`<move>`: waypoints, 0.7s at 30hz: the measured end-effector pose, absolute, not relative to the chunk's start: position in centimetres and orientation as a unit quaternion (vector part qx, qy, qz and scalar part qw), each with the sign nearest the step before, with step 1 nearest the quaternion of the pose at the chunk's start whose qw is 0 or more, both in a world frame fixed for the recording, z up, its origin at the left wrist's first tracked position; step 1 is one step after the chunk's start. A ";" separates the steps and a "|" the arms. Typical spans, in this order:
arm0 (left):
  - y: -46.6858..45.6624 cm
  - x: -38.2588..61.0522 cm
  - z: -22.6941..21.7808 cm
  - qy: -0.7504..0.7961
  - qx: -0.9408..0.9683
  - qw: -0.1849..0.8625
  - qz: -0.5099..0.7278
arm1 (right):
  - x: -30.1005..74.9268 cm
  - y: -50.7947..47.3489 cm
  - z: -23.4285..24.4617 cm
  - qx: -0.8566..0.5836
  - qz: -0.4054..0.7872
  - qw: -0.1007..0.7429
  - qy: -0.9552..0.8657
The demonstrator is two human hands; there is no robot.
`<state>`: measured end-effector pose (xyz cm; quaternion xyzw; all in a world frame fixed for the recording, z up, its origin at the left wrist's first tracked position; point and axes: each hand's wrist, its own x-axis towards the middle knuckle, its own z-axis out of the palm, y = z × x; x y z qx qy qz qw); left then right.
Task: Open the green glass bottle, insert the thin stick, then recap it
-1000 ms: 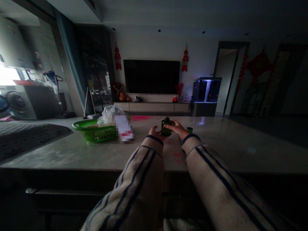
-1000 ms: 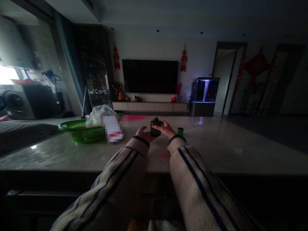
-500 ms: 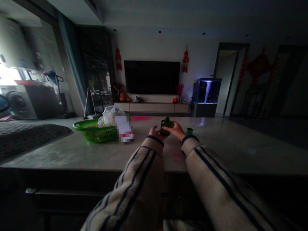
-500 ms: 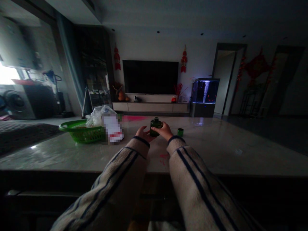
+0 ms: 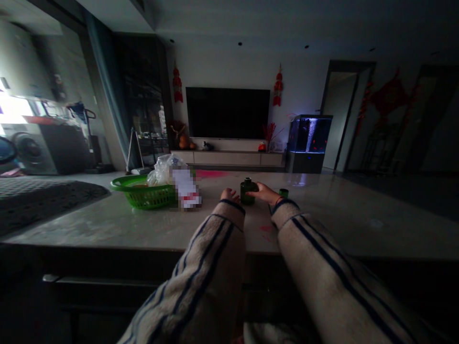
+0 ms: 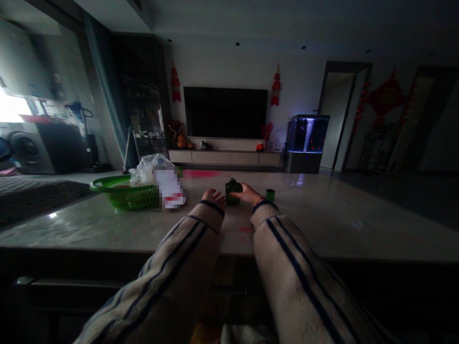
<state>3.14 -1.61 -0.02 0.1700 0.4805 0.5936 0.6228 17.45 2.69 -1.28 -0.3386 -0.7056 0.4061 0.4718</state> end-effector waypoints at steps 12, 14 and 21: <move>-2.4 3.5 0.3 0.480 0.196 0.612 0.597 | 18.0 3.2 -1.8 -0.316 0.416 0.446 -0.727; -2.5 3.5 0.3 0.473 0.209 0.615 0.595 | 18.2 3.5 -1.9 -0.332 0.394 0.458 -0.724; -2.6 3.4 0.2 0.470 0.228 0.616 0.590 | 18.5 4.0 -2.2 -0.380 0.349 0.461 -0.722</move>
